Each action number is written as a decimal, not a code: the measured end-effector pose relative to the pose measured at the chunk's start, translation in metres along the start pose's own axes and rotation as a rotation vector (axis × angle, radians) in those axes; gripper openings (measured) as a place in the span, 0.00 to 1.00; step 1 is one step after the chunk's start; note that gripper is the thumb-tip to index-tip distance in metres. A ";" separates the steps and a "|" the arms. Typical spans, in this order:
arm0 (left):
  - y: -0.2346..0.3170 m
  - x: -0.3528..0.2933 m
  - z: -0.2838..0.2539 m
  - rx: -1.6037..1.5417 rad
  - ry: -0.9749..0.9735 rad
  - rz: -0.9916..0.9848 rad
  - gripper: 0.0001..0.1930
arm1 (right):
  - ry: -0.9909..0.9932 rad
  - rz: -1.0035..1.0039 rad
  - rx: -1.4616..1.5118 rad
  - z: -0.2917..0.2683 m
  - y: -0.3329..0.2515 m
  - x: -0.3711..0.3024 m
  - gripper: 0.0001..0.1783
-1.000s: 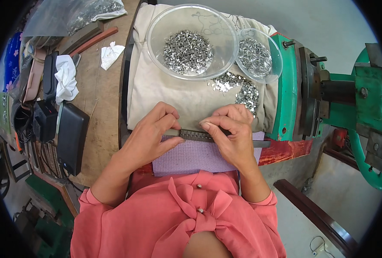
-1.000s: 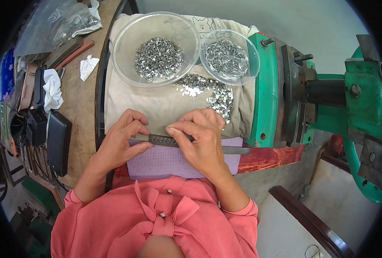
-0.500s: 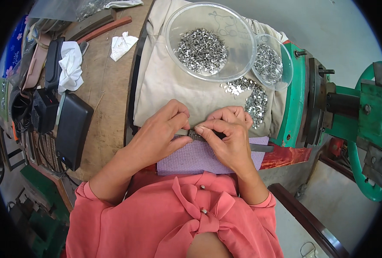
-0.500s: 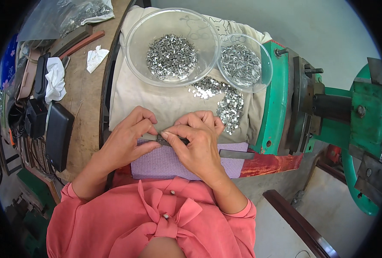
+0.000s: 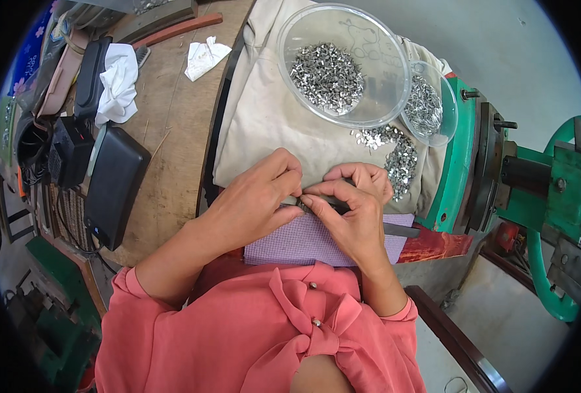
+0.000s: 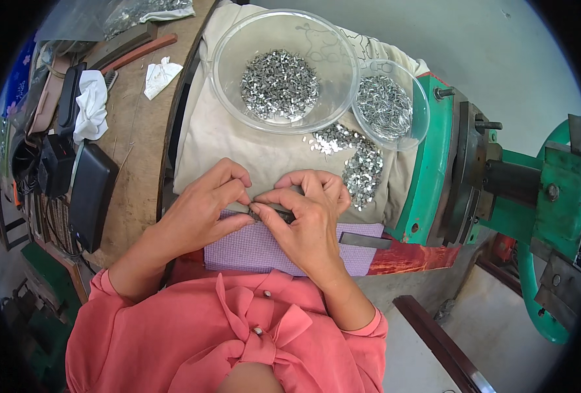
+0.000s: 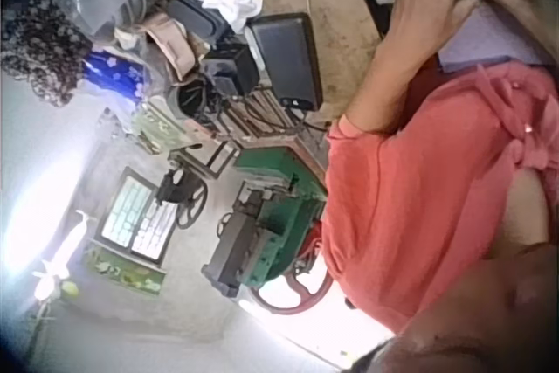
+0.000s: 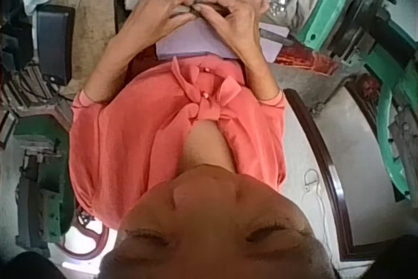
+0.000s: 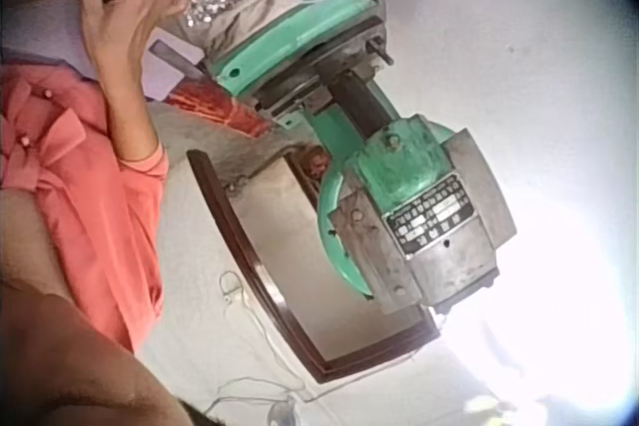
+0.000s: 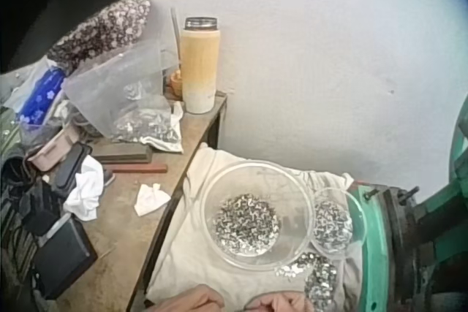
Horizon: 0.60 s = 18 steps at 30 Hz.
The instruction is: The person picks small silver metal pieces from a bowl and places them into a metal strip with slots. They then insert the strip into a green press machine and operate the lever to press the components. The person repeats this process, loading the strip and pressing it multiple times.
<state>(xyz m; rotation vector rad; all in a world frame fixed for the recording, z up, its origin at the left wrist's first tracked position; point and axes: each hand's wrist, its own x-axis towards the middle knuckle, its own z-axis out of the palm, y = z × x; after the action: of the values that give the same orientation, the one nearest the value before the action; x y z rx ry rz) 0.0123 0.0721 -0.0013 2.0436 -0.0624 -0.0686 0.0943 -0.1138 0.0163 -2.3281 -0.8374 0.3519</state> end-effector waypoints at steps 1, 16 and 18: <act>0.000 0.000 0.000 -0.004 -0.003 -0.005 0.16 | -0.001 0.003 -0.004 0.000 0.000 0.000 0.07; 0.000 -0.001 0.001 -0.031 0.023 0.003 0.15 | -0.030 0.000 -0.034 -0.005 0.001 -0.002 0.07; 0.000 -0.001 0.001 -0.010 0.015 0.009 0.15 | -0.024 0.000 -0.036 -0.004 0.000 -0.001 0.08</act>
<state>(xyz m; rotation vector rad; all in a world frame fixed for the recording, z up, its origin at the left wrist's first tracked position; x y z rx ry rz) 0.0113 0.0714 -0.0022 2.0337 -0.0614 -0.0475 0.0954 -0.1169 0.0193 -2.3616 -0.8614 0.3679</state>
